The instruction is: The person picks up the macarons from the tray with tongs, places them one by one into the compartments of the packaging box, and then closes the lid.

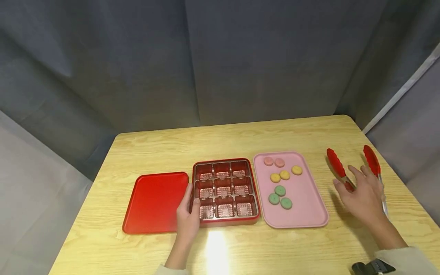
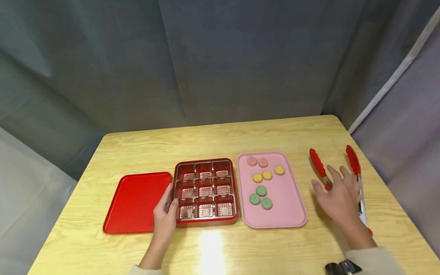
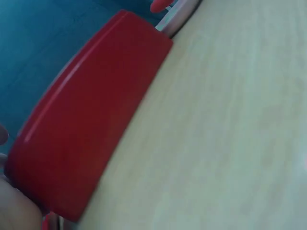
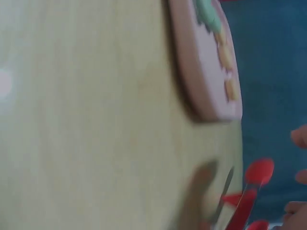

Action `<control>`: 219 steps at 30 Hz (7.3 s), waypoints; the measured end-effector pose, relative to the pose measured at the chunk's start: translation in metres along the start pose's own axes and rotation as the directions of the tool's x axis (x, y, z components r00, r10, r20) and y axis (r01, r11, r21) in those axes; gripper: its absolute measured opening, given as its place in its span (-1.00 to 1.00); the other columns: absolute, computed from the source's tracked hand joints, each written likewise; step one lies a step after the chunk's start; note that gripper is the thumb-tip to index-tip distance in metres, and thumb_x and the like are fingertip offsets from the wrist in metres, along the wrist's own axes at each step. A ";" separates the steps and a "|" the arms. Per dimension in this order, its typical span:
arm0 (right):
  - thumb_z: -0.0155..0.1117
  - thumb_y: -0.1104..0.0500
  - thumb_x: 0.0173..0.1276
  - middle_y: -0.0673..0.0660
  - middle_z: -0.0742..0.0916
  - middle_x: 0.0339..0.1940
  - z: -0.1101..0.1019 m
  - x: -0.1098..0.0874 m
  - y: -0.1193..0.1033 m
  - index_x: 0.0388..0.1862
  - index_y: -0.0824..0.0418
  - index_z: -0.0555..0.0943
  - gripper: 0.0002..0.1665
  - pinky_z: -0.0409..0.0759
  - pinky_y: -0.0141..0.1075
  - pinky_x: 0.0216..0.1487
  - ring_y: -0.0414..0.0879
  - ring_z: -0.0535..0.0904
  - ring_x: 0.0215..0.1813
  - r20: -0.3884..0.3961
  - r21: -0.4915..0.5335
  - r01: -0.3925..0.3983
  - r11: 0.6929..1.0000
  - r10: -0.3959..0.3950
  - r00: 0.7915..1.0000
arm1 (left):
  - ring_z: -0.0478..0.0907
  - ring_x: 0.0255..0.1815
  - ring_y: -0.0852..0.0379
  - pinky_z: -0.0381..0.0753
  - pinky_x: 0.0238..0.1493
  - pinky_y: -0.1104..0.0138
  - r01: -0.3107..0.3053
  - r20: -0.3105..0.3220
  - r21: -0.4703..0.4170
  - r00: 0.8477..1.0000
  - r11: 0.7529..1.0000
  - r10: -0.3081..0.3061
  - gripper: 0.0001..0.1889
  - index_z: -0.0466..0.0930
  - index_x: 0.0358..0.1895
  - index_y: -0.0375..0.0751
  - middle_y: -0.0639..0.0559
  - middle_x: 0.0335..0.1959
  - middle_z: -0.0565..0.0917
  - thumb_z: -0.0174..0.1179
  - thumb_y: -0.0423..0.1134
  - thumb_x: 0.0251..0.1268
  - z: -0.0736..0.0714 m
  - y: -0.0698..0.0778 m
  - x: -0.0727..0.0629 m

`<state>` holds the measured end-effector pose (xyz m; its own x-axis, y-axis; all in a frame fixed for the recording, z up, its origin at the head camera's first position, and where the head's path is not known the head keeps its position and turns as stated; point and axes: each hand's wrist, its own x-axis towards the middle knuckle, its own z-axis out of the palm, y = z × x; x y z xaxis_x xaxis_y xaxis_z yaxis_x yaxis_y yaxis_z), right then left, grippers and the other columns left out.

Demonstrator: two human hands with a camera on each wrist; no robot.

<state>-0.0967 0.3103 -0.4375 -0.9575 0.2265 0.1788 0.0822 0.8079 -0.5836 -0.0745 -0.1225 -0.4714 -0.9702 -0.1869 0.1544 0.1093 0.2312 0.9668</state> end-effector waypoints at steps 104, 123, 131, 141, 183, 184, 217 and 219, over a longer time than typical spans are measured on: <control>0.29 -0.26 0.16 0.10 0.50 -0.51 -0.027 -0.012 0.036 0.10 0.38 0.37 -0.17 0.20 -0.30 -0.56 -0.02 0.38 -0.48 0.314 -0.159 0.077 0.984 -0.024 0.949 | 0.32 0.32 0.09 0.35 0.17 0.60 0.034 -0.074 -0.133 0.996 0.991 -0.044 -0.49 0.37 0.33 -0.12 -0.05 0.33 0.40 -0.08 -0.51 0.32 0.002 -0.026 -0.008; 0.25 -0.43 0.05 0.30 0.62 -0.30 -0.024 0.012 0.004 0.20 0.44 0.38 0.08 0.25 -0.29 -0.59 0.05 0.45 -0.39 0.406 -0.262 0.157 0.952 -0.039 0.913 | 0.30 0.34 0.09 0.34 0.18 0.59 0.049 -0.070 -0.131 0.996 0.990 -0.058 -0.49 0.37 0.33 -0.10 -0.04 0.34 0.39 -0.08 -0.50 0.33 0.004 -0.026 -0.009; 0.25 -0.46 0.01 0.40 0.60 -0.22 -0.023 0.019 -0.002 0.19 0.48 0.39 0.14 0.28 -0.28 -0.60 0.07 0.45 -0.36 0.421 -0.284 0.155 0.946 -0.023 0.907 | 0.30 0.34 0.11 0.34 0.20 0.57 0.039 -0.073 -0.114 0.996 0.993 -0.047 -0.49 0.38 0.33 -0.08 0.00 0.33 0.40 -0.07 -0.50 0.33 0.003 -0.027 -0.006; 0.24 -0.49 -0.03 0.50 0.58 -0.11 -0.028 0.027 -0.008 0.18 0.47 0.40 0.16 0.31 -0.26 -0.62 0.10 0.48 -0.35 0.454 -0.328 0.171 0.929 -0.004 0.891 | 0.27 0.35 0.09 0.31 0.20 0.59 0.024 -0.066 -0.122 0.997 0.992 -0.032 -0.50 0.37 0.33 -0.10 -0.01 0.34 0.40 -0.06 -0.48 0.33 0.003 -0.026 -0.007; 0.33 -0.40 -0.02 0.41 0.63 -0.08 -0.002 0.028 -0.075 0.24 0.37 0.43 0.07 0.31 -0.33 -0.58 0.06 0.48 -0.31 0.437 -0.189 0.178 0.966 -0.079 0.896 | 0.33 0.32 0.07 0.36 0.19 0.57 0.028 -0.071 -0.150 0.997 0.988 -0.039 -0.49 0.39 0.32 -0.08 -0.04 0.32 0.42 -0.08 -0.50 0.32 0.003 -0.028 -0.004; 0.34 -0.39 -0.01 0.41 0.63 -0.08 0.001 0.028 -0.078 0.24 0.37 0.43 0.06 0.32 -0.33 -0.57 0.06 0.48 -0.30 0.438 -0.181 0.174 0.968 -0.079 0.896 | 0.34 0.32 0.08 0.36 0.18 0.57 0.030 -0.072 -0.152 0.997 0.988 -0.042 -0.49 0.39 0.32 -0.08 -0.04 0.32 0.42 -0.08 -0.50 0.32 0.002 -0.028 -0.004; 0.47 -0.10 0.03 0.11 0.62 -0.45 0.035 0.023 -0.118 0.25 0.29 0.48 -0.15 0.28 -0.32 -0.55 -0.06 0.44 -0.45 0.433 -0.040 0.291 0.956 -0.246 0.867 | 0.37 0.29 0.03 0.41 0.15 0.55 0.036 -0.054 -0.175 0.997 0.984 -0.046 -0.49 0.38 0.32 -0.07 -0.07 0.31 0.42 -0.08 -0.48 0.33 0.003 -0.028 -0.005; 0.46 -0.11 0.03 0.09 0.61 -0.48 0.035 0.022 -0.118 0.22 0.27 0.50 -0.18 0.28 -0.31 -0.55 -0.06 0.43 -0.46 0.437 -0.041 0.294 0.955 -0.247 0.865 | 0.37 0.30 0.03 0.41 0.15 0.54 0.044 -0.055 -0.171 0.997 0.984 -0.054 -0.49 0.38 0.32 -0.05 -0.06 0.31 0.42 -0.08 -0.48 0.33 0.003 -0.028 -0.006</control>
<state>-0.1375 0.2012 -0.3923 -0.9692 -0.2417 -0.0472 -0.1916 0.8604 -0.4722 -0.0726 -0.1252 -0.5004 -0.9613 -0.2515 0.1129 0.1020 0.0560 0.9932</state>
